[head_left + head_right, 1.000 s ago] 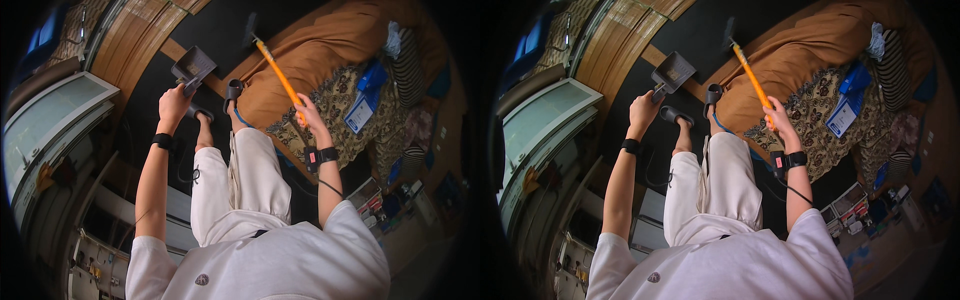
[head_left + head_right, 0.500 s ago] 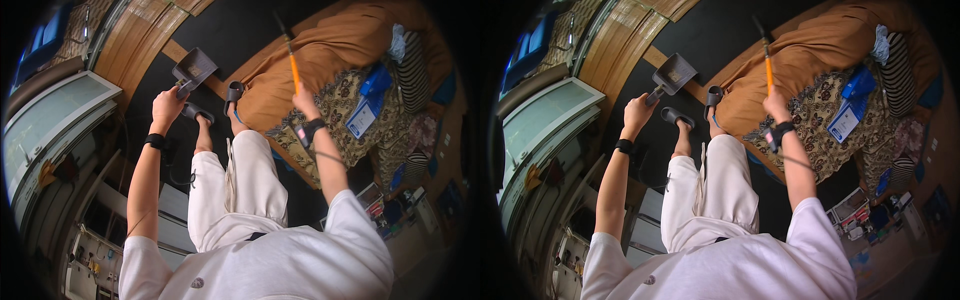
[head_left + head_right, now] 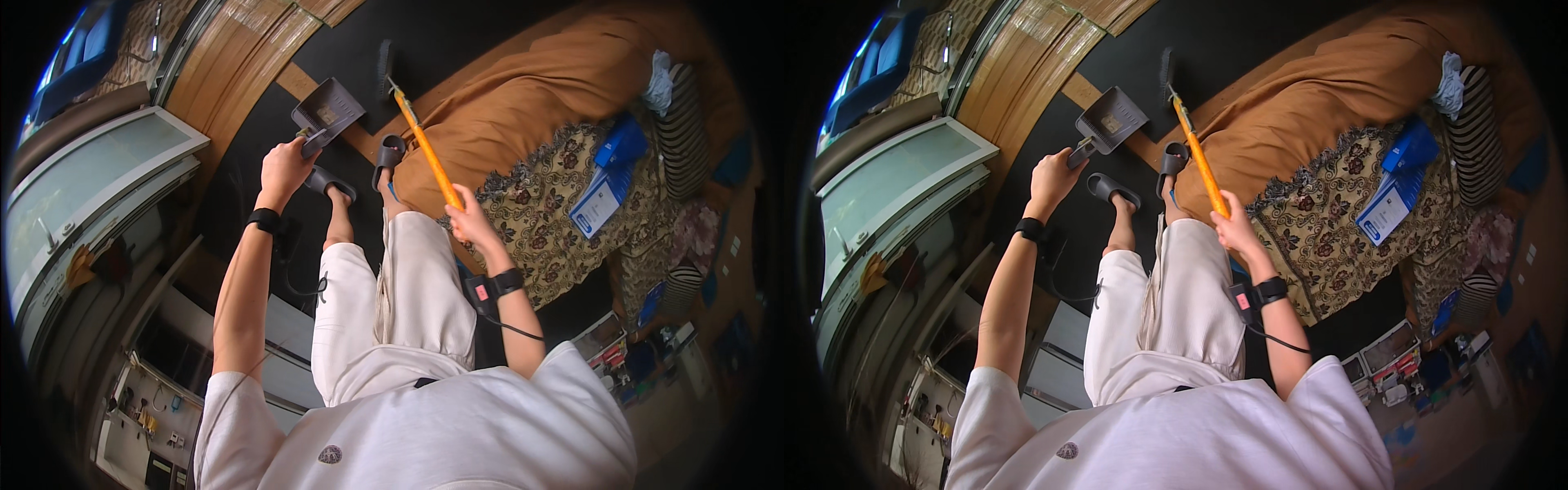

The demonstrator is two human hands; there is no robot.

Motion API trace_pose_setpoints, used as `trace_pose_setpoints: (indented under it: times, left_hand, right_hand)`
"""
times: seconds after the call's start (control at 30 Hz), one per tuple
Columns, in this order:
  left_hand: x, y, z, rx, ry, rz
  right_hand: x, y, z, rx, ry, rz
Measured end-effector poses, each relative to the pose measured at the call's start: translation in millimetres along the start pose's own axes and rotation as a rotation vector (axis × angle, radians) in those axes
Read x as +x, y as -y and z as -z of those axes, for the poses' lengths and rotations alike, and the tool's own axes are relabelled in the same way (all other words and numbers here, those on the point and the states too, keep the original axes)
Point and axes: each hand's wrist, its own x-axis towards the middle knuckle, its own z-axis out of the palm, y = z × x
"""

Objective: The person sweeps debris into a dustpan using a long-handled broom while moving through a room.

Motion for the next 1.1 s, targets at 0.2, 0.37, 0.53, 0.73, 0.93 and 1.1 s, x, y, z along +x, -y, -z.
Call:
trace_pose_setpoints:
  times: [0.2, 0.37, 0.53, 0.73, 0.93, 1.1]
  left_hand:
    - [1.7, 1.1, 3.5, -0.012, 0.023, 0.012]
    - [1.5, 6.8, 10.5, -0.016, 0.031, -0.004]
    - [5.6, 6.4, 9.8, -0.066, 0.049, -0.014]
    - [19.0, -2.8, 2.0, -0.013, 0.048, -0.008]
    - [19.2, -7.6, -1.4, 0.001, 0.047, 0.009]
    - [16.6, -7.3, -1.0, -0.027, 0.062, 0.010]
  right_hand:
    - [6.2, 31.4, 45.5, -0.405, -0.108, 0.092]
    - [33.2, 68.7, 69.1, -1.085, -0.367, 0.348]
    - [66.6, 77.7, 42.8, -1.296, -0.447, 0.313]
    - [55.1, 30.8, -34.0, -1.076, -0.268, 0.211]
    - [51.7, 41.7, -19.0, -0.438, 0.082, 0.055]
    - [22.6, 75.2, 34.6, -0.371, 0.154, 0.056]
